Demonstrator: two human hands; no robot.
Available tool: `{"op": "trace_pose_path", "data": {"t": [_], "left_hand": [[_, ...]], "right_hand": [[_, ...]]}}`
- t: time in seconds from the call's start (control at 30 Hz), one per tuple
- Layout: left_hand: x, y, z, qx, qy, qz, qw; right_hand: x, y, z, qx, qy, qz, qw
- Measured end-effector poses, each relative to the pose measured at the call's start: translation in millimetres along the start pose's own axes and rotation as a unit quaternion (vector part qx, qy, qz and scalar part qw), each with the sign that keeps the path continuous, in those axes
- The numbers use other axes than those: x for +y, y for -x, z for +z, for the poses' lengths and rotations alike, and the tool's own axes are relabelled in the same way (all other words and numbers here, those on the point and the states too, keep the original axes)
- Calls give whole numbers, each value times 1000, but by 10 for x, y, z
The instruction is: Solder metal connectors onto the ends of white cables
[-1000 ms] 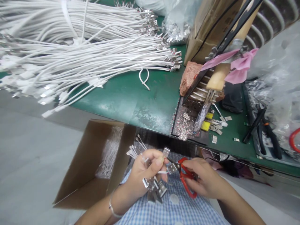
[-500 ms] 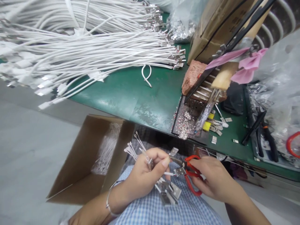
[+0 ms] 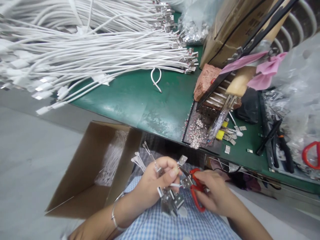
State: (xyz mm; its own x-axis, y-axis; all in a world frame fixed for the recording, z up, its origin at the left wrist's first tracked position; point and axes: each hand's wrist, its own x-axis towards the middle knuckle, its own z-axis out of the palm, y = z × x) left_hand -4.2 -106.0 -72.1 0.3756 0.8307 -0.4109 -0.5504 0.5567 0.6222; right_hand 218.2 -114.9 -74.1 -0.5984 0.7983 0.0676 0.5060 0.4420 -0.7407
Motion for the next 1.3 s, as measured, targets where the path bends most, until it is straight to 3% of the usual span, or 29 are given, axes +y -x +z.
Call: {"op": "trace_pose_path", "data": {"t": [0.1, 0.27, 0.5, 0.63, 0.73, 0.77, 0.87, 0.93, 1.0, 1.07, 1.13, 1.2, 1.3], "left_hand": [[-51, -36, 22, 18, 28, 21, 999], [-59, -86, 79, 48, 46, 22, 998], [-24, -86, 157, 56, 41, 27, 997], [-27, -51, 121, 44, 24, 29, 998], [-36, -34, 71, 34, 8, 28, 999], [-35, -33, 60, 30, -4, 29, 999], [-15, -36, 60, 21, -54, 42, 997], [10, -39, 88, 19, -80, 43, 996], [40, -38, 126, 20, -88, 29, 996], [71, -34, 165, 13, -87, 10, 996], [102, -30, 194, 1, -91, 4, 996], [130, -28, 211, -6, -100, 5, 995], [157, -26, 214, 1, -112, 4, 994]], "right_hand": [[-24, 12, 341, 29, -216, 75, 973], [-61, 42, 818, 66, -324, 98, 939], [-134, 14, 886, 86, -388, 101, 912], [-123, 61, 698, 104, -377, 104, 914], [-71, 179, 349, 146, -347, 103, 921], [-48, 226, 199, 173, -327, 99, 924], [19, 348, -256, 357, -184, 50, 914], [51, 390, -478, 411, -103, 38, 905], [70, 385, -578, 367, -28, 20, 929], [79, 333, -548, 236, 29, 2, 971], [85, 254, -432, 111, 59, -11, 992], [91, 177, -295, 65, 69, -28, 995], [103, 108, -167, 60, 73, -49, 994]]}}
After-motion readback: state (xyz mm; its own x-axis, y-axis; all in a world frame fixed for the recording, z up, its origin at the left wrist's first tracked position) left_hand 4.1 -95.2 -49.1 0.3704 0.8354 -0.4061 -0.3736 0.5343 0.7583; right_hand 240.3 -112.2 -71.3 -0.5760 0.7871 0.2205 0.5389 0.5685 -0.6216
